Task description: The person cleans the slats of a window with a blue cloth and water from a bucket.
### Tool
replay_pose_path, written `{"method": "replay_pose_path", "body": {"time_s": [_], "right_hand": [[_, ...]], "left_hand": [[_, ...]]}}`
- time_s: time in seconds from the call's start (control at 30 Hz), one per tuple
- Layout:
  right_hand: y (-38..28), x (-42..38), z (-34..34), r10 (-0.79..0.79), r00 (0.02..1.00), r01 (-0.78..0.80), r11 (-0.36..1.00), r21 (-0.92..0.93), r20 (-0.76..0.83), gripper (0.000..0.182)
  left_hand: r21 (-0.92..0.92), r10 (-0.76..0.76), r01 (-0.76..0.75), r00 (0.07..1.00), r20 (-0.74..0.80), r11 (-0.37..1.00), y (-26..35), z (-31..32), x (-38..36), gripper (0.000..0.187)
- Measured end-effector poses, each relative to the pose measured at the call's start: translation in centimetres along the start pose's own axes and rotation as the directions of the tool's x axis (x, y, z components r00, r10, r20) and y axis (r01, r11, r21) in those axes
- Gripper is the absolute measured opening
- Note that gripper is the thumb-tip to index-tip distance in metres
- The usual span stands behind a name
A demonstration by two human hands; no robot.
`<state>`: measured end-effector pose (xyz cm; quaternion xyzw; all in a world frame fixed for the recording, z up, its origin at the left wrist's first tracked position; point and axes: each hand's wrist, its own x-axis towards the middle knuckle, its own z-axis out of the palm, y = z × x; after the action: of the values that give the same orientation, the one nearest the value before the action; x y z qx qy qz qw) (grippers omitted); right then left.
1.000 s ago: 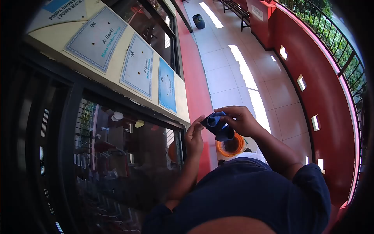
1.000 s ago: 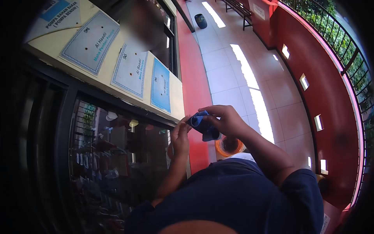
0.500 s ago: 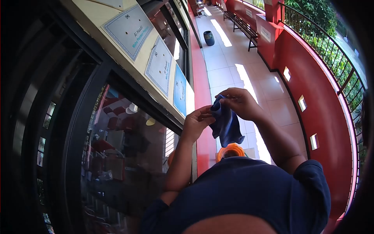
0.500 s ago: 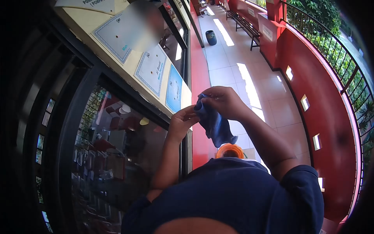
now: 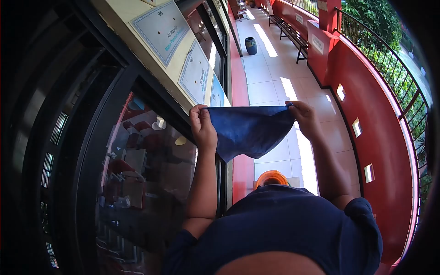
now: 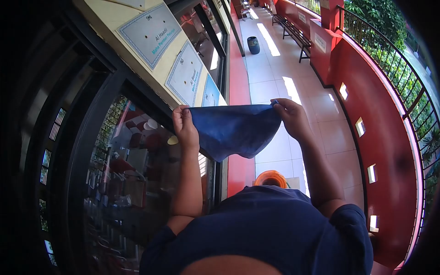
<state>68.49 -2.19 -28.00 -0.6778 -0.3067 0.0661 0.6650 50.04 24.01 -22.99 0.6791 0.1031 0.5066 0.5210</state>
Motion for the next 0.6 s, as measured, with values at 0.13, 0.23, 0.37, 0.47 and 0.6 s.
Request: {"method": "replay_pose_path", "body": {"time_s": [0.13,0.23,0.37,0.47,0.6], "right_hand": [[-1.0,-0.3,-0.5,0.074,0.997,-0.073,0.997,-0.030,0.034,0.027],[-0.4,0.9,-0.7,0.008,1.000,-0.008,0.986,-0.167,-0.001,0.028],[-3.2,5.6,-3.7,-0.125,0.975,0.091,0.979,-0.184,-0.181,0.029],[-8.0,6.5,-4.8,-0.338,0.821,0.405,0.913,0.052,-0.460,0.039],[-8.4,-1.7,-0.5,-0.001,0.671,0.415,0.829,0.375,-0.741,0.059]], "left_hand": [[0.140,0.123,-0.125,0.992,0.022,0.982,0.6,0.0,1.1,0.013],[0.198,0.208,-0.211,0.977,0.040,0.957,0.8,0.8,2.8,0.013],[0.207,0.223,-0.251,0.964,0.146,0.946,9.0,4.3,6.0,0.014],[-0.145,0.527,-0.507,0.822,0.214,0.850,17.7,7.7,5.8,0.015],[-0.370,0.720,-0.652,0.417,0.555,0.662,23.5,6.9,1.7,0.035]]}}
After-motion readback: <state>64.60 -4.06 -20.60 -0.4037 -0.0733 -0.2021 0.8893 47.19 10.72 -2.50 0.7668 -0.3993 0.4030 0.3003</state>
